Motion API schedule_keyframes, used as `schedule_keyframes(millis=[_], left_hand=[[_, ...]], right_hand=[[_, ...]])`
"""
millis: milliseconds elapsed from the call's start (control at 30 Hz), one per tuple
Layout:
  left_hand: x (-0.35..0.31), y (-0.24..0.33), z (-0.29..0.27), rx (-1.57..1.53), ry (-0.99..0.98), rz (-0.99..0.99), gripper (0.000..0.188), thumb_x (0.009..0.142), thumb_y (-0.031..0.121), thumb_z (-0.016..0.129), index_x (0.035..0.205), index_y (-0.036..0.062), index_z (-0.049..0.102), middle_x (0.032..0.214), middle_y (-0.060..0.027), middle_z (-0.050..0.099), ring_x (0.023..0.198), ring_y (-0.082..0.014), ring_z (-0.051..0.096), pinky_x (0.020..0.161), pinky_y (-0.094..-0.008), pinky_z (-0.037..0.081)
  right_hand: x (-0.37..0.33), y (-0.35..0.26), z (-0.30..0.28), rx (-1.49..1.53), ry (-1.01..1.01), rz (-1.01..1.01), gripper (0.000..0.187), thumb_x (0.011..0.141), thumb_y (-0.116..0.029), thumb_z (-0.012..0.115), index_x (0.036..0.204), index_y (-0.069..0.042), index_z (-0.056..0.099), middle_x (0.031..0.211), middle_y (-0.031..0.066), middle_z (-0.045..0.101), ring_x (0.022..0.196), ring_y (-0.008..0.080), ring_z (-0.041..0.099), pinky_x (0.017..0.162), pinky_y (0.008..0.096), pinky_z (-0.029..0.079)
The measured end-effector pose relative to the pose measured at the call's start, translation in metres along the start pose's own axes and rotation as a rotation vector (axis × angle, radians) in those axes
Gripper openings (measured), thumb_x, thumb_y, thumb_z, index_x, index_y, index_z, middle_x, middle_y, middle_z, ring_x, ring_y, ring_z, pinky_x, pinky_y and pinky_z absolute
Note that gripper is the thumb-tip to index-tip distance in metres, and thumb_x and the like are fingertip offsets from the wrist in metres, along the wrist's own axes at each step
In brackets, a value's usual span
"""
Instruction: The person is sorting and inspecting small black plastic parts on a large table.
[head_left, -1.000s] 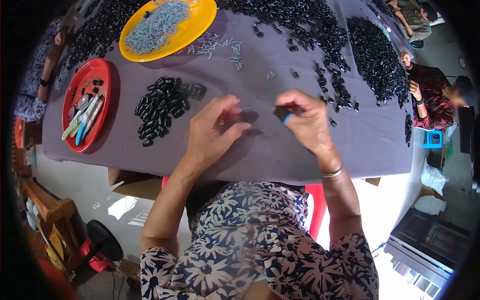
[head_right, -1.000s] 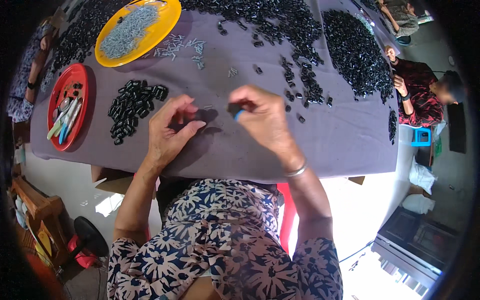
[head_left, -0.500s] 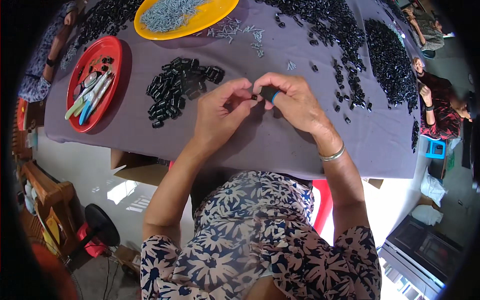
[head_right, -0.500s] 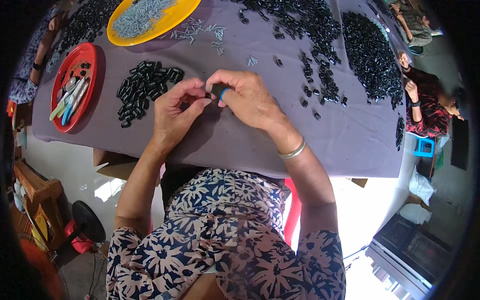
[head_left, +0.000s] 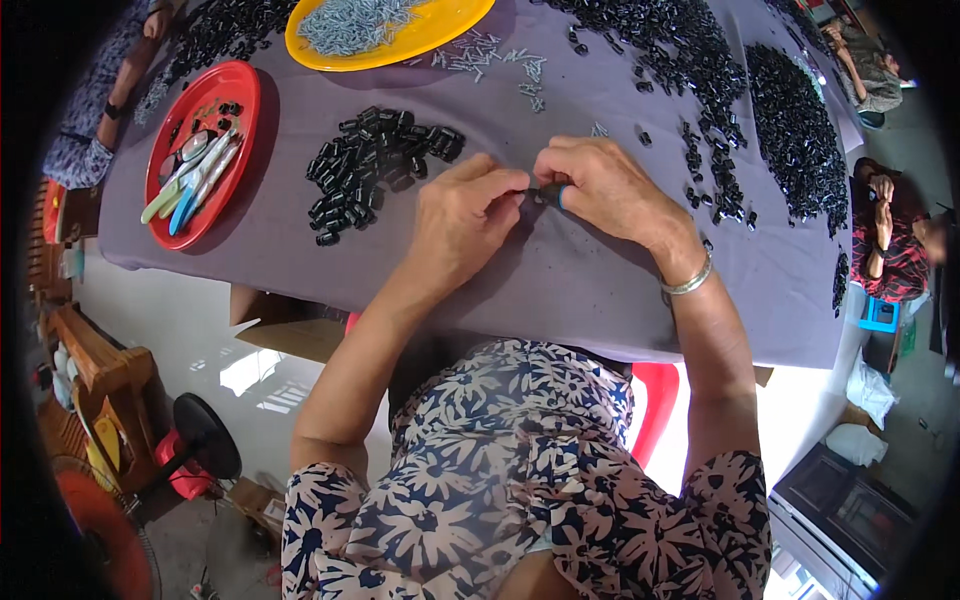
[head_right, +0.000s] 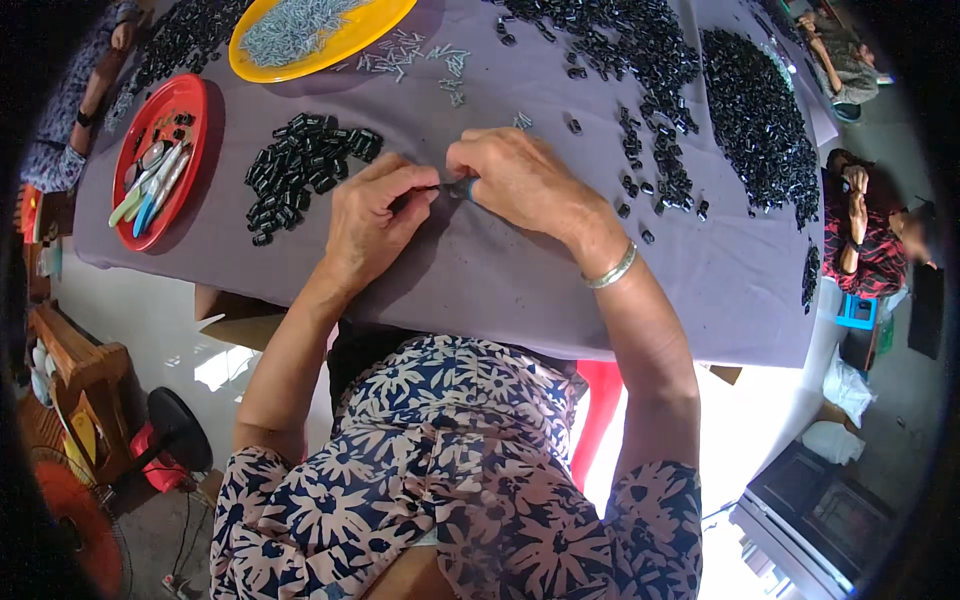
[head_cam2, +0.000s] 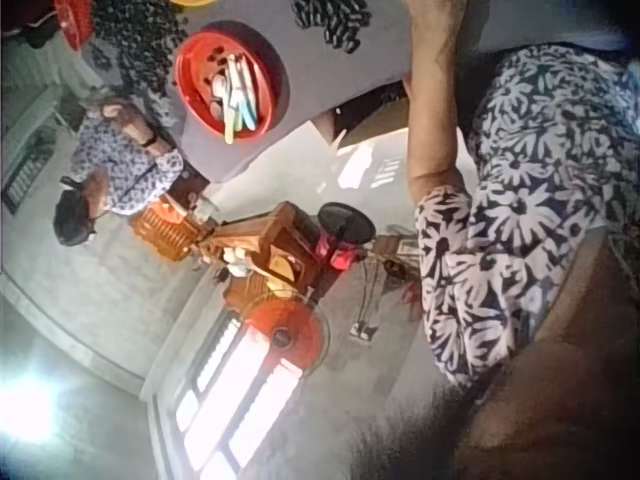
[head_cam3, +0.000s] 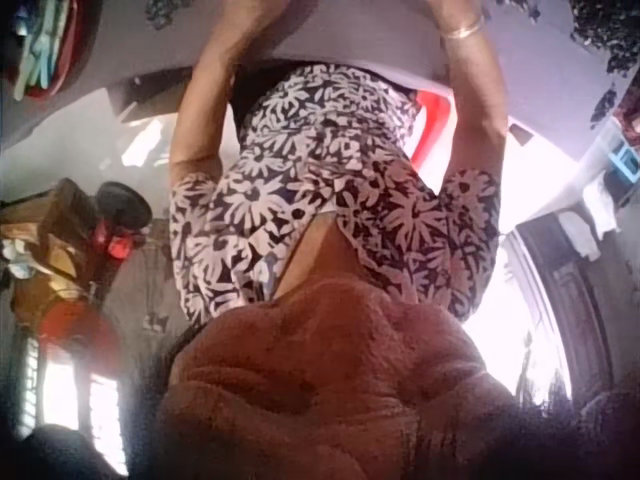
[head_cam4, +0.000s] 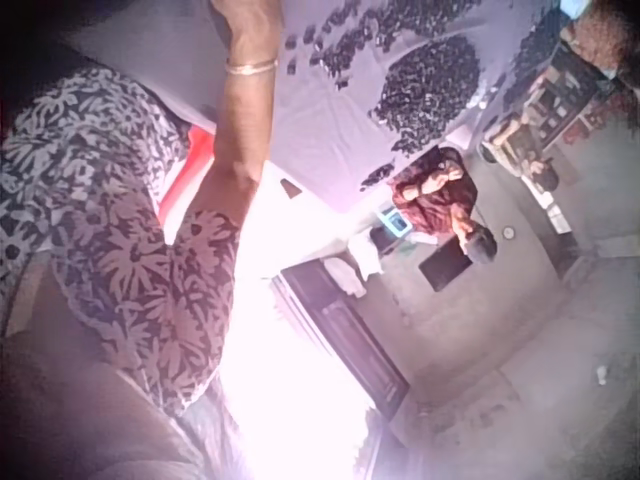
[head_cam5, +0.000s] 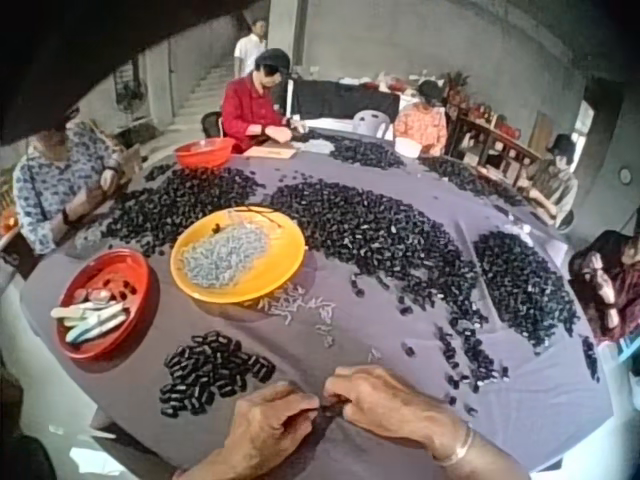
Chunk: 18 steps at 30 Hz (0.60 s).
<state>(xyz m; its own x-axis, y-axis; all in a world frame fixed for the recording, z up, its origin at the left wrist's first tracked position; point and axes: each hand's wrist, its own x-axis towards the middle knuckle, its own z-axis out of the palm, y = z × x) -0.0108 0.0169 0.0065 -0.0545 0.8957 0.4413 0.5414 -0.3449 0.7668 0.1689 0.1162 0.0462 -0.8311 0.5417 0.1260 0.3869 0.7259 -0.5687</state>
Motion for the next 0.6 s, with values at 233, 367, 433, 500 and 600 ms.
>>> schedule_keyframes(millis=[233, 367, 433, 500, 600], left_hand=[[0.003, -0.006, -0.002, 0.105, -0.062, -0.003, 0.017, 0.071, 0.002, 0.071, 0.087, 0.0081, 0.069, 0.082, -0.0057, 0.061, 0.082, -0.0279, 0.059, 0.071, -0.0406, 0.046], [0.006, -0.005, -0.002, 0.141, -0.078, 0.034, 0.016, 0.071, 0.003, 0.072, 0.086, 0.0096, 0.069, 0.083, -0.0049, 0.06, 0.083, -0.0269, 0.057, 0.073, -0.0402, 0.043], [0.005, -0.007, -0.003, 0.143, -0.066, 0.048, 0.015, 0.071, 0.003, 0.072, 0.084, 0.0101, 0.068, 0.082, -0.0045, 0.059, 0.082, -0.0262, 0.057, 0.072, -0.0398, 0.04], [0.005, -0.007, -0.002, 0.152, -0.067, 0.05, 0.015, 0.071, 0.003, 0.072, 0.083, 0.0099, 0.067, 0.082, -0.0044, 0.059, 0.082, -0.0261, 0.057, 0.072, -0.0399, 0.04], [0.006, -0.006, -0.002, 0.166, -0.072, 0.049, 0.014, 0.07, 0.003, 0.072, 0.081, 0.0094, 0.066, 0.082, -0.0043, 0.058, 0.083, -0.0262, 0.056, 0.073, -0.0401, 0.039]], right_hand=[[0.008, -0.005, -0.013, 0.112, -0.229, 0.318, 0.02, 0.072, 0.01, 0.056, 0.089, 0.001, 0.061, 0.073, 0.0069, 0.059, 0.069, 0.0115, 0.058, 0.062, 0.0262, 0.045], [-0.007, 0.005, 0.012, 0.59, 0.014, 0.347, 0.019, 0.075, 0.012, 0.058, 0.088, -0.001, 0.063, 0.073, 0.0001, 0.059, 0.069, 0.0036, 0.053, 0.062, 0.0206, 0.043], [-0.004, 0.0, 0.025, 0.68, 0.096, 0.275, 0.019, 0.078, 0.013, 0.06, 0.089, -0.002, 0.065, 0.076, -0.0042, 0.06, 0.071, 0.0033, 0.053, 0.063, 0.0196, 0.043], [-0.003, -0.003, 0.027, 0.596, 0.129, 0.219, 0.019, 0.079, 0.013, 0.06, 0.089, -0.002, 0.066, 0.078, -0.0037, 0.06, 0.071, 0.0036, 0.053, 0.063, 0.0201, 0.044], [-0.003, -0.005, 0.026, 0.459, 0.167, 0.15, 0.019, 0.079, 0.012, 0.061, 0.09, -0.002, 0.067, 0.081, -0.003, 0.061, 0.072, 0.0046, 0.054, 0.064, 0.0212, 0.045]])
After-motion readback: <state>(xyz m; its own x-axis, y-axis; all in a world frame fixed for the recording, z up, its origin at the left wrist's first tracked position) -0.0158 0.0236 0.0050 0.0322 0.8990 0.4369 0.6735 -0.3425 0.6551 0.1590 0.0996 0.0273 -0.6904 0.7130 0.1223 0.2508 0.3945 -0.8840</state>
